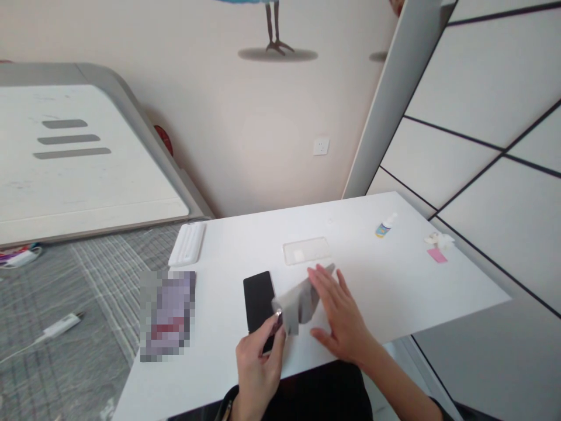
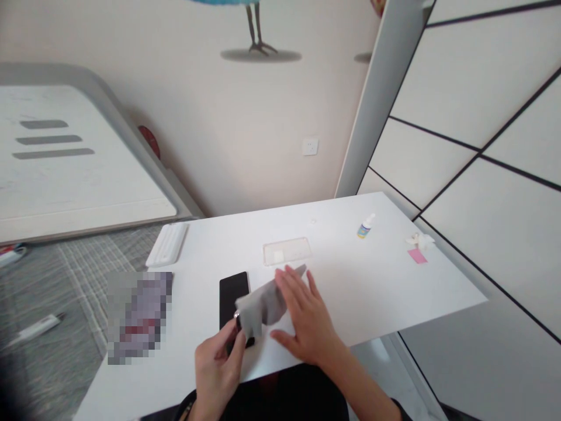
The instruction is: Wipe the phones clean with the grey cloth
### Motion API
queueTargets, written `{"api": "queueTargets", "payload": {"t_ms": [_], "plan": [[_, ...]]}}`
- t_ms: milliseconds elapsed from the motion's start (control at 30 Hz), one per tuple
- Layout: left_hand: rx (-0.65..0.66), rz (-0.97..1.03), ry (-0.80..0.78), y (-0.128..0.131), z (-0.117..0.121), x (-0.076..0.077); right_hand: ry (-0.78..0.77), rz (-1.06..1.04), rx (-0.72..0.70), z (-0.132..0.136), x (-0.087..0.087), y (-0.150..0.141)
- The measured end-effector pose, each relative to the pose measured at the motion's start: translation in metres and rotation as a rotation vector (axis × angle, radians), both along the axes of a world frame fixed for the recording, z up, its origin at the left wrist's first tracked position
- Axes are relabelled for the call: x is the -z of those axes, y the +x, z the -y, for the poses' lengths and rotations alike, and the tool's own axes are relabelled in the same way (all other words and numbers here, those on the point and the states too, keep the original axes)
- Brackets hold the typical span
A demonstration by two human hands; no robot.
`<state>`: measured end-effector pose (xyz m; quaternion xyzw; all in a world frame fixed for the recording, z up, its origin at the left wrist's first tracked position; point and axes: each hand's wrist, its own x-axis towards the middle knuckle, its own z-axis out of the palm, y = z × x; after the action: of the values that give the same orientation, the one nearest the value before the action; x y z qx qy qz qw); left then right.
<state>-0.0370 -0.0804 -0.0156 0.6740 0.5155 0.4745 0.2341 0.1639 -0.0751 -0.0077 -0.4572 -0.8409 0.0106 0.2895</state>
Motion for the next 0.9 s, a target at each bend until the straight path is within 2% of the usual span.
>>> {"api": "queueTargets", "payload": {"t_ms": [67, 167, 233, 367, 533, 667, 700, 833, 900], "plan": [[-0.003, -0.014, 0.026, 0.000, 0.002, -0.001, 0.007, -0.041, 0.062, 0.001, -0.002, 0.001], [0.007, -0.026, 0.071, -0.001, 0.004, -0.002, 0.034, 0.012, -0.075, 0.007, -0.006, -0.003], [-0.007, -0.029, 0.099, -0.003, 0.007, -0.003, 0.036, 0.025, -0.099, 0.008, -0.010, -0.002], [-0.029, -0.059, 0.162, -0.007, 0.012, -0.005, 0.011, -0.065, 0.083, 0.008, -0.013, 0.003], [0.005, -0.071, 0.230, -0.007, 0.015, -0.007, 0.038, 0.002, -0.110, 0.015, -0.012, -0.002], [-0.039, -0.101, 0.248, -0.009, 0.016, -0.007, 0.004, -0.094, 0.039, 0.012, -0.009, -0.001], [-0.046, -0.109, 0.259, -0.010, 0.015, -0.007, 0.004, -0.117, 0.038, 0.012, -0.009, -0.002], [-0.061, -0.107, 0.331, -0.012, 0.014, -0.006, -0.001, -0.090, -0.144, 0.013, -0.009, -0.004], [-0.059, -0.110, 0.337, -0.014, 0.014, -0.009, -0.021, -0.104, -0.096, 0.012, -0.008, -0.002]]}}
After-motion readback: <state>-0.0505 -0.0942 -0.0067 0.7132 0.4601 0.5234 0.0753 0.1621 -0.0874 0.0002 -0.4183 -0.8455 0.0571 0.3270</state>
